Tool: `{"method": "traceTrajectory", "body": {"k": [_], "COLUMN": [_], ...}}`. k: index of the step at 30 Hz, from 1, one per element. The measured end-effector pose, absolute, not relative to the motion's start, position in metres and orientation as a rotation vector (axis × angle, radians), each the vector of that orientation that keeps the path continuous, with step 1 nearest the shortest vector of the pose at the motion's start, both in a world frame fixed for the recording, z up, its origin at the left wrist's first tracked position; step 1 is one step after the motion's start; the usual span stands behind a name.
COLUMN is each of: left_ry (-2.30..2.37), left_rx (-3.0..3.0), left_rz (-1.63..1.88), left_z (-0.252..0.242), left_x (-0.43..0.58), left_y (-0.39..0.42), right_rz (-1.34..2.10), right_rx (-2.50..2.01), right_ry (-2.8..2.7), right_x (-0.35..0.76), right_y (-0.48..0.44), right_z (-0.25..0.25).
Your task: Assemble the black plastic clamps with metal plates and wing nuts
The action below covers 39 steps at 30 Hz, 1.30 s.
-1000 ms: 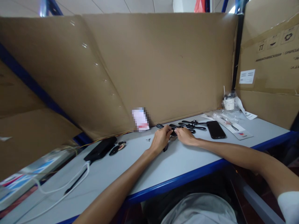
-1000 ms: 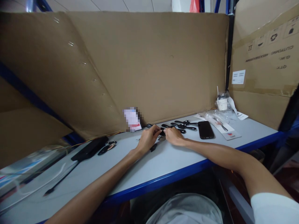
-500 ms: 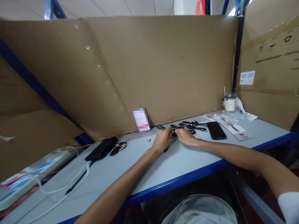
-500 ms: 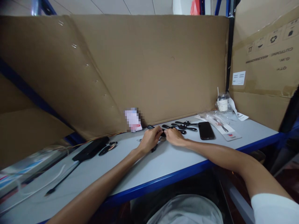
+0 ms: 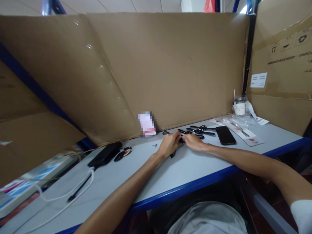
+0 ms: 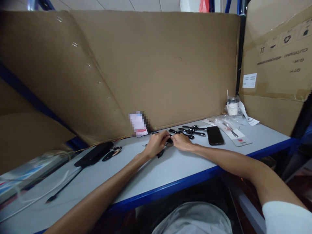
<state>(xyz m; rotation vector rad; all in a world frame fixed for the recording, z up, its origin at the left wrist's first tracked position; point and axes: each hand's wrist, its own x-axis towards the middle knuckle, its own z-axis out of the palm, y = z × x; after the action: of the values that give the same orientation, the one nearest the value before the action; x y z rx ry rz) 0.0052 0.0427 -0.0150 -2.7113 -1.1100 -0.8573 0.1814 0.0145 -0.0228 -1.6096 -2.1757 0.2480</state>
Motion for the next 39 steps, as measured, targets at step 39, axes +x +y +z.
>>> {"method": "traceTrajectory", "body": {"k": [39], "left_ry": [-1.219], "left_rx": [-2.639], "left_rz": [-0.883], "left_z": [-0.022], "left_x": [0.014], "left_y": [0.035], "right_rz": [0.264], "right_rx": [-1.691], "right_ry": [-2.117], "right_x": [0.178], "right_y": [0.013], "right_z": [-0.021]}}
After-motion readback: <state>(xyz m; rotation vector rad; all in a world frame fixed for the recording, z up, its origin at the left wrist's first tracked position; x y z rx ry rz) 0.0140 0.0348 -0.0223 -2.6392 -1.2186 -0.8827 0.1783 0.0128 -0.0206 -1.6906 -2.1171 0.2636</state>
